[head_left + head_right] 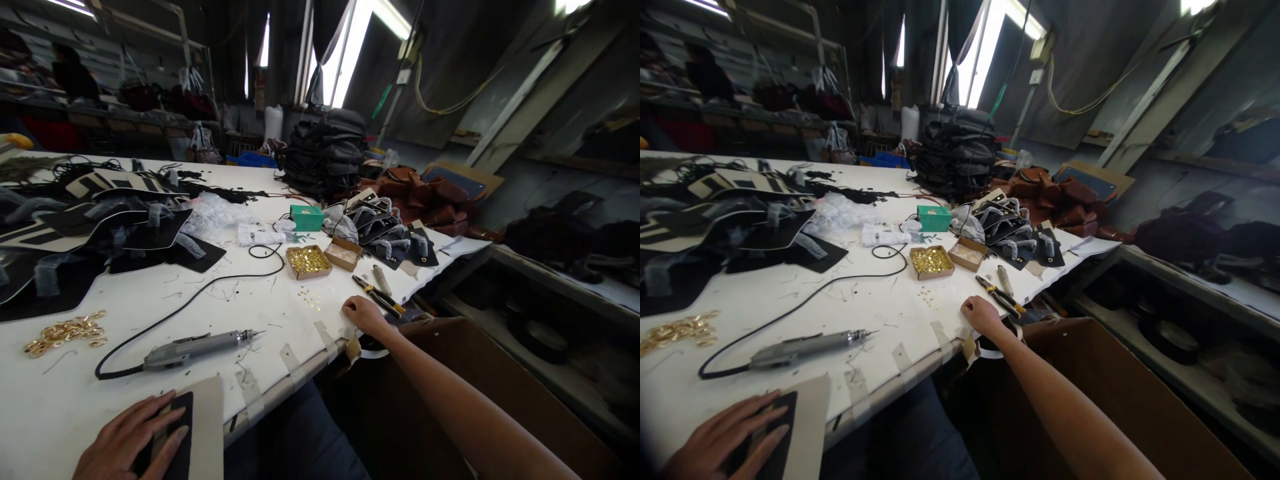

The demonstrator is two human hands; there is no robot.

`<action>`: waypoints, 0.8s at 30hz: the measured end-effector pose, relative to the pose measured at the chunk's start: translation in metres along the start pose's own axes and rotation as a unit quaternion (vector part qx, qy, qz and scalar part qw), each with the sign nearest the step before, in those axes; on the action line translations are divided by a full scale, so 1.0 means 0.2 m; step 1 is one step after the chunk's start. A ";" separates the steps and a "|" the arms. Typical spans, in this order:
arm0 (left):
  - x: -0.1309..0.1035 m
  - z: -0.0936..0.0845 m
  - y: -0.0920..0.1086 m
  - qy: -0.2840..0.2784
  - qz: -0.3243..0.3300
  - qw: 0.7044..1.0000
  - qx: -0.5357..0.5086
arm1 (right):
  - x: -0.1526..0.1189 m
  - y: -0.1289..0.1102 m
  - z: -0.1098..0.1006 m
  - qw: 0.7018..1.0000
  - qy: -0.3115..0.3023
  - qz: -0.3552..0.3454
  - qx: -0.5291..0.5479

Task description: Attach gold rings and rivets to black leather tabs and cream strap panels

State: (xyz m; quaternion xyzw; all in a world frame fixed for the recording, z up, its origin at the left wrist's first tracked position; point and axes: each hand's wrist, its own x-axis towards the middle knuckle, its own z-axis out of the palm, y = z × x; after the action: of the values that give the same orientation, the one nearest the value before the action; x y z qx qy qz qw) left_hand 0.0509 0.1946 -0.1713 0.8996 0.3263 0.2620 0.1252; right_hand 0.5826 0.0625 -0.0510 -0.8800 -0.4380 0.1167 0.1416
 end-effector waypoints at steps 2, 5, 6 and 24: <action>0.00 0.00 0.02 0.001 -0.019 1.000 0.012 | 0.01 -0.06 0.02 1.000 -0.017 -0.010 0.020; 0.01 0.00 0.06 0.002 -0.047 0.999 0.019 | 0.04 -0.16 0.07 0.998 -0.040 -0.031 0.044; 0.01 -0.01 0.08 0.000 -0.052 0.998 0.018 | 0.05 -0.19 0.09 0.997 -0.047 -0.035 0.047; 0.03 -0.04 0.15 0.008 -0.068 0.998 0.006 | 0.11 -0.26 0.15 0.998 -0.054 -0.017 0.006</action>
State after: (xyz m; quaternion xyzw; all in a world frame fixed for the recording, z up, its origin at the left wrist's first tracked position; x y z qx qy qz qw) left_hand 0.0652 0.1763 -0.1504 0.8742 0.3888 0.2579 0.1346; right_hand 0.5475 0.1140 -0.0625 -0.8639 -0.4596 0.1642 0.1246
